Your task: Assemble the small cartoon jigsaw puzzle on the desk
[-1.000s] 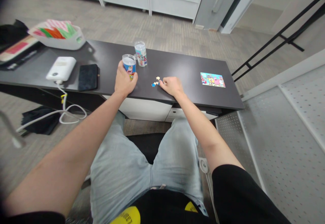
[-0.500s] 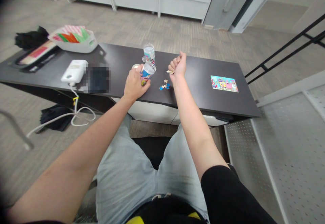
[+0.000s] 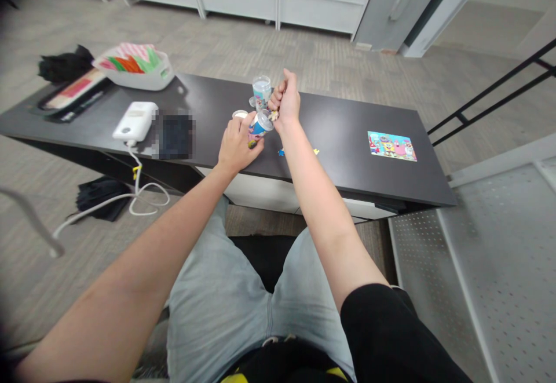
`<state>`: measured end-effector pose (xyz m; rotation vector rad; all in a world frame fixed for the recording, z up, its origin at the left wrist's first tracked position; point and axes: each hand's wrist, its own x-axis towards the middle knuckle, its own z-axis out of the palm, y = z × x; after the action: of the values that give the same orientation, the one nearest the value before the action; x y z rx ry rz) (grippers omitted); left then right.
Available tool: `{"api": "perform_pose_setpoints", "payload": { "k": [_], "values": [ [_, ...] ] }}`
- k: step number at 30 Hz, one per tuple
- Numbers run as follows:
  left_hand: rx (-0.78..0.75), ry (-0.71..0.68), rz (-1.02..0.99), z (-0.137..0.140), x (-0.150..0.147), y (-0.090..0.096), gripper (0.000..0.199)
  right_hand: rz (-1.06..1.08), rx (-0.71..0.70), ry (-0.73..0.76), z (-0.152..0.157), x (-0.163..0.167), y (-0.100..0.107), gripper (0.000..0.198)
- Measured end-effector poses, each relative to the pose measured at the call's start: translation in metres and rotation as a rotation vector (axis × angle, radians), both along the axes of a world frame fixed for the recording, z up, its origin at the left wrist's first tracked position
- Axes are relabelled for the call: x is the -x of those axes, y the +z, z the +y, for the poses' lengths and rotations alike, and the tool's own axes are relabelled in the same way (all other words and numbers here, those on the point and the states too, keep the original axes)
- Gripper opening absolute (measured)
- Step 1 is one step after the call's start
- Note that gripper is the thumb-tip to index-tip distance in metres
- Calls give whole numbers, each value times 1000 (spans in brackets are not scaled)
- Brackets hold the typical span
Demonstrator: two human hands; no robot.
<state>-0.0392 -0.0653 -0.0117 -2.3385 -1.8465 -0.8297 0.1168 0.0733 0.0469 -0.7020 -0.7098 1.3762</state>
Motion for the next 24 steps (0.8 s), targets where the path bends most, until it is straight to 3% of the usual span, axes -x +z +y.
{"api": "perform_pose_setpoints", "payload": {
  "k": [8, 16, 24],
  "values": [
    [19, 25, 6, -2, -3, 3, 85, 73, -27, -77, -4, 10, 6, 82],
    [7, 39, 8, -2, -3, 2, 84, 53, -109, -44, -17, 15, 12, 88],
    [27, 41, 2, -1, -3, 2, 85, -23, -186, -111, -10, 17, 10, 98]
  ]
}}
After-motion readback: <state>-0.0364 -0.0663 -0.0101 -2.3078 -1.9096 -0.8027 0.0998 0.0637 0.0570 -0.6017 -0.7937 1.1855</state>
